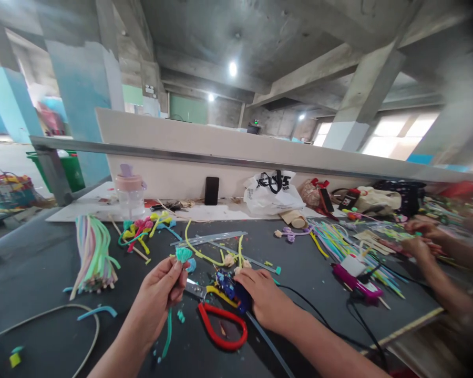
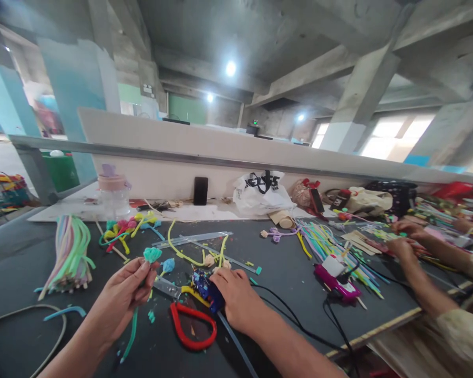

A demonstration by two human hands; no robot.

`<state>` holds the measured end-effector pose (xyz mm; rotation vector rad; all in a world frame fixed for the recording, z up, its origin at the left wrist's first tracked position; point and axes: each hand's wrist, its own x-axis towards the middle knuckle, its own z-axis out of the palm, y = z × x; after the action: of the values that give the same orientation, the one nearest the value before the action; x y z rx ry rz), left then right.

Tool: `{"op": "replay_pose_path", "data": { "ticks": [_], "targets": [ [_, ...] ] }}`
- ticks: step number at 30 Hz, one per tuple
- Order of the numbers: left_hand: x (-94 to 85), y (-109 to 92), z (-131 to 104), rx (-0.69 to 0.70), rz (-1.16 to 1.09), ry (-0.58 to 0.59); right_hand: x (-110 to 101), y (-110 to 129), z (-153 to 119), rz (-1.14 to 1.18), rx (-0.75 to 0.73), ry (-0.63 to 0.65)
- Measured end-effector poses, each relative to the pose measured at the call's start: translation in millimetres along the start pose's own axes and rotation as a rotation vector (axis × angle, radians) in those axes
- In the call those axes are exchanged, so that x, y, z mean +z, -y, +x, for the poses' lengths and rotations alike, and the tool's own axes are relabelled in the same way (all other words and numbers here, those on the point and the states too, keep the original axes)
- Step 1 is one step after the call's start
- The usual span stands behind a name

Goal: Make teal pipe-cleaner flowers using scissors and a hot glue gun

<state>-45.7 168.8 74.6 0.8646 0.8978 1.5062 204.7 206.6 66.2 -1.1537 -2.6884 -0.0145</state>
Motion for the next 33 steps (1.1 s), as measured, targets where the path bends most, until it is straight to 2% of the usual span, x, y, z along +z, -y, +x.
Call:
{"op": "replay_pose_path", "data": {
  "ticks": [3, 5, 8, 10, 12, 17, 19, 21, 24, 33],
  "targets": [
    [1.4, -0.5, 0.0, -0.011, -0.012, 0.003, -3.9, -4.1, 0.1, 0.007, -0.047, -0.009],
    [1.6, -0.4, 0.1, -0.022, -0.013, 0.004, -8.5, -8.1, 0.4, 0.037, -0.069, -0.060],
    [1.8, 0.7, 0.3, -0.026, 0.002, 0.003, -16.8, -14.1, 2.9, 0.102, -0.075, -0.253],
    [2.9, 1.3, 0.2, -0.012, 0.021, 0.000, -21.3, -12.9, 5.3, 0.151, -0.008, -0.410],
    [4.9, 1.3, -0.4, 0.001, 0.041, -0.012, -22.9, -4.5, 7.0, 0.196, 0.066, -0.478],
    [8.5, 0.6, -1.3, 0.044, 0.103, -0.031, -14.0, 31.0, 6.5, 0.239, -0.066, -0.537],
    [7.6, 1.6, -1.2, 0.061, 0.133, -0.031, -10.6, 42.5, 5.9, 0.229, -0.128, -0.533],
    [6.0, 3.1, -1.2, 0.061, 0.161, -0.025, -9.5, 50.5, 6.4, 0.226, -0.130, -0.511],
    [4.8, 5.2, -1.8, 0.051, 0.177, -0.024, -9.9, 56.9, 9.0, 0.218, -0.072, -0.478],
    [4.8, 9.0, -1.4, 0.054, 0.224, -0.026, -10.1, 61.5, 17.1, 0.112, -0.099, -0.505]
  ]
}}
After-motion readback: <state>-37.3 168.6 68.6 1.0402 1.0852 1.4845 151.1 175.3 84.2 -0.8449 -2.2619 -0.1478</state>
